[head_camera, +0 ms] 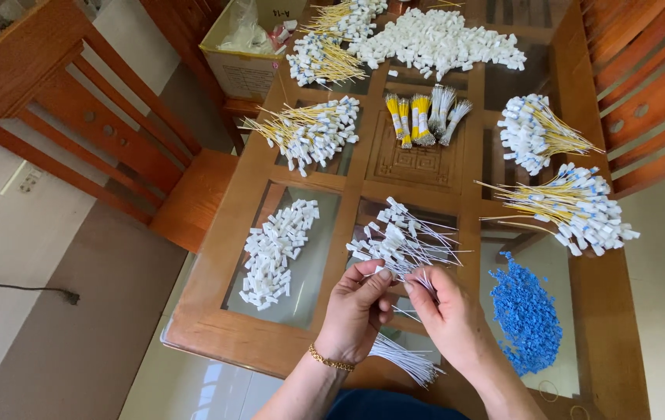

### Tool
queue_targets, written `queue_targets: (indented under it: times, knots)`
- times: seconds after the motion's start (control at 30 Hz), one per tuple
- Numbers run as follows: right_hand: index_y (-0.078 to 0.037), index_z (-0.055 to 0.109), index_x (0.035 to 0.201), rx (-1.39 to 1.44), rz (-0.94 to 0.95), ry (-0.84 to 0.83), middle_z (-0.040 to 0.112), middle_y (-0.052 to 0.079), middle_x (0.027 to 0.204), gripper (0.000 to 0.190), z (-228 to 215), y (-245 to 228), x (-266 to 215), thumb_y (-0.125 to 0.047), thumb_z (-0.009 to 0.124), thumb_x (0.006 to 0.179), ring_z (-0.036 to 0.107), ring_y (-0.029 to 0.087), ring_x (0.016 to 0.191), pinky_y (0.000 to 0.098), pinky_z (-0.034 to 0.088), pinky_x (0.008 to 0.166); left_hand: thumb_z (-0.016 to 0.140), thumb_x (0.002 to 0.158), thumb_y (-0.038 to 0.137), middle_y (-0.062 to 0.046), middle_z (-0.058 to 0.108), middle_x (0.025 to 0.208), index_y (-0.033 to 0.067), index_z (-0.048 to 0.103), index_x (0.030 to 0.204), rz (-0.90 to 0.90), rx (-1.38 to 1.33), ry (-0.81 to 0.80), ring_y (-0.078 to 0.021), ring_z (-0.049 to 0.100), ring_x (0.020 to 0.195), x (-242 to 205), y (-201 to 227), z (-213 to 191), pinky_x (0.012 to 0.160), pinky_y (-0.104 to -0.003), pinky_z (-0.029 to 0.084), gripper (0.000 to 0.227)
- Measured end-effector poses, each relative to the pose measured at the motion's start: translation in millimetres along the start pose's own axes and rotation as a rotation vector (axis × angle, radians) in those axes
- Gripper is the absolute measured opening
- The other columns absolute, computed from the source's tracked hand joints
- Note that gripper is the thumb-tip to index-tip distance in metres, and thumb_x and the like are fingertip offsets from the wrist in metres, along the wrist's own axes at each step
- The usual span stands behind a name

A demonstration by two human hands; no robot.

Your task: Manually assemble or sort small electronic wire components on a table.

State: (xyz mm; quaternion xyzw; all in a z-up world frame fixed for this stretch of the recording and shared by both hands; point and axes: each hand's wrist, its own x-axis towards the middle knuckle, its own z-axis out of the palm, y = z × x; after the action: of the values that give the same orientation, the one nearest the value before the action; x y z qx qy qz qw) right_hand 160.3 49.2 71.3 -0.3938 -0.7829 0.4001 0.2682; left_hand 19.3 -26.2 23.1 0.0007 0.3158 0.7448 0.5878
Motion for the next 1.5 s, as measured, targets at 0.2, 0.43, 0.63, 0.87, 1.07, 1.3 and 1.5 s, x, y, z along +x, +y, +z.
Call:
queue_targets:
  times: [0.2, 0.43, 0.63, 0.87, 1.07, 1.3, 1.5]
  knots:
    - [-0.008, 0.068, 0.097, -0.079, -0.074, 0.028, 0.072, 0.001, 0.082, 0.016, 5, 13, 1, -0.005, 0.069, 0.082, 0.062, 0.012, 0.057, 0.0269, 0.048, 0.049, 0.07, 0.095, 0.001, -0.012, 0.067, 0.088, 0.0025, 0.062, 0.116, 0.01, 0.047, 0.013, -0.0118, 0.054, 0.057, 2, -5, -1, 0.046, -0.024, 0.042, 0.022]
    - [-0.009, 0.067, 0.096, -0.113, -0.112, 0.101, 0.07, 0.001, 0.077, 0.02, 20, 33, 3, -0.004, 0.069, 0.077, 0.059, 0.014, 0.055, 0.0294, 0.047, 0.049, 0.071, 0.094, 0.0, -0.013, 0.068, 0.087, 0.0025, 0.062, 0.116, 0.002, 0.072, 0.043, -0.0109, 0.05, 0.056, 9, -13, -5, 0.047, -0.024, 0.039, 0.024]
    - [-0.011, 0.067, 0.098, -0.192, -0.053, 0.086, 0.073, 0.002, 0.084, 0.018, 27, 52, 14, -0.011, 0.068, 0.08, 0.064, 0.019, 0.062, 0.034, 0.05, 0.054, 0.071, 0.095, -0.001, -0.007, 0.062, 0.077, 0.0041, 0.062, 0.111, 0.011, 0.09, 0.045, -0.0102, 0.048, 0.054, 21, -23, -14, 0.047, -0.024, 0.039, 0.019]
    - [-0.012, 0.078, 0.109, 0.218, 0.171, 0.073, 0.078, 0.015, 0.088, 0.019, 40, 121, 38, -0.013, 0.061, 0.1, 0.073, 0.024, 0.08, 0.0373, 0.061, 0.068, 0.082, 0.091, 0.01, -0.012, 0.071, 0.074, 0.0056, 0.065, 0.104, 0.168, 0.547, 0.266, -0.0114, 0.053, 0.042, 106, -52, -90, 0.036, -0.023, 0.04, 0.022]
    - [-0.009, 0.069, 0.12, 0.399, 0.271, 0.098, 0.078, 0.017, 0.084, 0.022, 6, 95, 42, -0.015, 0.058, 0.102, 0.068, 0.019, 0.062, 0.0267, 0.053, 0.052, 0.087, 0.084, 0.031, -0.008, 0.073, 0.078, 0.0134, 0.065, 0.119, 0.046, 0.994, 0.357, -0.0137, 0.064, 0.058, 149, -76, -153, 0.048, -0.026, 0.05, 0.045]
    - [0.002, 0.064, 0.107, 0.555, 0.237, -0.029, 0.074, 0.014, 0.081, 0.014, 0, 88, 32, -0.007, 0.057, 0.101, 0.047, 0.011, 0.047, 0.0234, 0.037, 0.041, 0.049, 0.101, 0.012, -0.013, 0.05, 0.105, -0.0013, 0.062, 0.131, -0.146, 0.239, 0.104, -0.017, 0.05, 0.066, 71, -21, -41, 0.057, -0.031, 0.046, 0.035]
    - [-0.004, 0.07, 0.102, 0.341, 0.219, -0.089, 0.072, 0.006, 0.07, 0.008, 5, 64, 25, -0.005, 0.066, 0.095, 0.049, 0.01, 0.049, 0.0244, 0.035, 0.042, 0.067, 0.1, 0.01, -0.005, 0.058, 0.085, -0.0006, 0.065, 0.11, 0.061, 0.496, -0.118, -0.0081, 0.047, 0.054, 33, 8, 11, 0.049, -0.022, 0.042, 0.015]
